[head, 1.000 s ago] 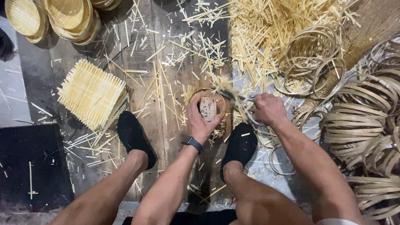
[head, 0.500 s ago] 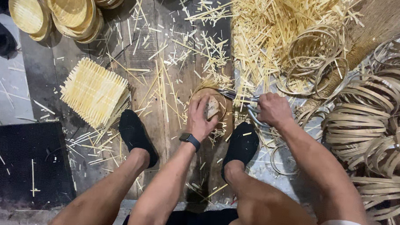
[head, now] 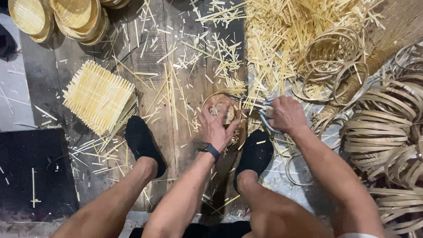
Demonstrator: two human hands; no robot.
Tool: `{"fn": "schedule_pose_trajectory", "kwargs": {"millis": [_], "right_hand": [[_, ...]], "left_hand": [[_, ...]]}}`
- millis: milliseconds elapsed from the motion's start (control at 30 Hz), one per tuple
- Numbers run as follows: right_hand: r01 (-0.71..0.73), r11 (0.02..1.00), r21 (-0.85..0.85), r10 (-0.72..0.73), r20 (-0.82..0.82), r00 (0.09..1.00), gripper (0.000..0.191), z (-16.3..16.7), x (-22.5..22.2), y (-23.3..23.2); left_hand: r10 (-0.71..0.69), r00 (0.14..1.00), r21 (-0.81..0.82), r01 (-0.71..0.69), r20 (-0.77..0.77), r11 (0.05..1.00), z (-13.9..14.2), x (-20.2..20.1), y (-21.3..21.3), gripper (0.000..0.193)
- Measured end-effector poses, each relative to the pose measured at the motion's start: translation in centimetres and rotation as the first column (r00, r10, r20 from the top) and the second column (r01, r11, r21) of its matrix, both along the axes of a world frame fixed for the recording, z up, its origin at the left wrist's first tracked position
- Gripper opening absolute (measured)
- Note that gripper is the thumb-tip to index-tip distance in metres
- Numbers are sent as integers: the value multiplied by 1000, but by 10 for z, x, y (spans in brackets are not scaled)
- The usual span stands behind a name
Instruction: The person weaves a small, round basket using thin bamboo strips and a circular frame. They use shears to trim the excess bamboo and a small wooden block to press the strips into place. The finished baskets are stacked nearby.
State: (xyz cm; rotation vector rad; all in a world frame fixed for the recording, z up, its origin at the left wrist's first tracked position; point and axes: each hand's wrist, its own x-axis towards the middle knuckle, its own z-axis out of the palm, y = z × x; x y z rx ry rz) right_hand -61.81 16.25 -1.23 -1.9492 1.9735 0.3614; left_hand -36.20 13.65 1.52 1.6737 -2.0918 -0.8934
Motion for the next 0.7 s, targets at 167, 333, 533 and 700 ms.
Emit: {"fn": "schedule_pose_trajectory", "kwargs": {"millis": [167, 333, 533, 700], "right_hand": [[-37, 986, -161, 36, -4, 999, 59, 4, 16, -7], [89, 953, 289, -92, -3, 996, 59, 20, 1, -10], [-121, 982, -146, 116, -44, 992, 59, 15, 7, -11], [-25, 997, 79, 24, 12, 1000, 36, -6, -6, -10]], "left_hand": [[-97, 995, -24, 98, 25, 995, -4, 5, -4, 65], [-66, 987, -58, 58, -148, 997, -12, 17, -6, 64], [-225, 951, -100, 208, -210, 973, -25, 13, -10, 55], [-350, 928, -71, 343, -131, 937, -23, 26, -26, 51]]}}
